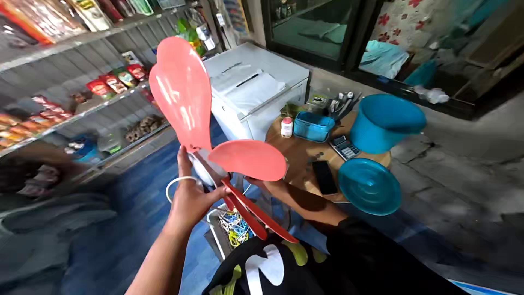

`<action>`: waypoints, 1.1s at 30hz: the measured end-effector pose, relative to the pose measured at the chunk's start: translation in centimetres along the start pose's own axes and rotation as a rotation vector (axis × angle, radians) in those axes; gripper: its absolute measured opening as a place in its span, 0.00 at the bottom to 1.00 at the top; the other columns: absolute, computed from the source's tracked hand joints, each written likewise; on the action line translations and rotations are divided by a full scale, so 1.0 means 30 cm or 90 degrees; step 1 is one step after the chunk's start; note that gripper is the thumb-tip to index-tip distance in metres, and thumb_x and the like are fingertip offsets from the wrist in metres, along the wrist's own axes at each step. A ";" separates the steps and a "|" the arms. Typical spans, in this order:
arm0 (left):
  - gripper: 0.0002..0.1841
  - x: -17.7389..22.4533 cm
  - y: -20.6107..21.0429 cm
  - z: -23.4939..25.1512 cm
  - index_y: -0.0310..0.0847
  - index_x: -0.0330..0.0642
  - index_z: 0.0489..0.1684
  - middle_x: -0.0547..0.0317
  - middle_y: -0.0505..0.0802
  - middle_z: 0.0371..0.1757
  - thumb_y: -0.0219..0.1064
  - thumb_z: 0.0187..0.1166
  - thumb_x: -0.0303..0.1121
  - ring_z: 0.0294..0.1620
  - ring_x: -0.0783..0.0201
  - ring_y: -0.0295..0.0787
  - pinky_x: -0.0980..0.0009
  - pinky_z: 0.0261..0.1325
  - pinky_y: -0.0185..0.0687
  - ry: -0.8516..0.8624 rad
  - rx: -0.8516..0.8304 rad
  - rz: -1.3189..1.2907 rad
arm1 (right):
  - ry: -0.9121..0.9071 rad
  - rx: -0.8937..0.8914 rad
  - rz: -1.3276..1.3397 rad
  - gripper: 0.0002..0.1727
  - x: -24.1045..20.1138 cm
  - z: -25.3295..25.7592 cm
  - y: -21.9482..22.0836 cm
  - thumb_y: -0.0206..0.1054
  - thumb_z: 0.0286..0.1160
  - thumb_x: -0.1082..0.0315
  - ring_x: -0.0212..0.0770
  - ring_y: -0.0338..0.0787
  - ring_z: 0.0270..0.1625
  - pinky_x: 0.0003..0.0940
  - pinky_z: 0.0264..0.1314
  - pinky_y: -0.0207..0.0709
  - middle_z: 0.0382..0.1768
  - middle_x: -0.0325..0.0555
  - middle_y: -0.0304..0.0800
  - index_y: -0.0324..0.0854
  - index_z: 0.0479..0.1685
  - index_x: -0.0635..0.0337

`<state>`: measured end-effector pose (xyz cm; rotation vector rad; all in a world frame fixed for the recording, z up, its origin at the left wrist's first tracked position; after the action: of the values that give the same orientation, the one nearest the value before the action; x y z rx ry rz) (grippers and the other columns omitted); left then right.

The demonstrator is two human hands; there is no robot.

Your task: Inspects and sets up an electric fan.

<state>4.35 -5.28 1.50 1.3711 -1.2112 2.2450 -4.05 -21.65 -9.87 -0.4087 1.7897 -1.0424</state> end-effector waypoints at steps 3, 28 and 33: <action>0.67 0.004 -0.017 0.040 0.45 0.50 0.94 0.39 0.66 0.86 0.90 0.43 0.41 0.63 0.57 0.86 0.56 0.57 0.89 0.046 -0.019 0.034 | -0.093 0.082 -0.007 0.30 0.032 0.016 0.011 0.70 0.78 0.48 0.61 0.82 0.72 0.60 0.69 0.76 0.75 0.59 0.80 0.82 0.71 0.60; 0.60 0.006 0.056 -0.012 0.56 0.46 0.88 0.41 0.75 0.75 0.87 0.45 0.51 0.41 0.64 0.89 0.62 0.39 0.90 0.140 0.035 0.049 | 0.151 0.005 0.044 0.65 0.328 0.039 0.119 0.78 0.53 0.30 0.62 0.87 0.65 0.65 0.58 0.82 0.75 0.62 0.79 0.53 0.94 0.51; 0.60 0.088 0.021 0.010 0.56 0.40 0.86 0.38 0.73 0.76 0.88 0.45 0.47 0.42 0.67 0.87 0.70 0.36 0.86 0.241 0.058 0.060 | 0.138 -0.014 0.014 0.53 0.186 0.020 -0.128 0.77 0.66 0.47 0.66 0.85 0.65 0.69 0.57 0.78 0.78 0.65 0.74 0.51 0.96 0.39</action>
<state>2.77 -6.42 3.42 0.8730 -1.0716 2.5025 -6.76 -27.88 -10.12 -0.2974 1.9945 -1.0852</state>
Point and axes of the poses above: each hand's wrist, its own z-axis towards the middle knuckle, its own y-axis out of the palm, x = y × z, the point moved 7 cm from there along z, towards the middle knuckle
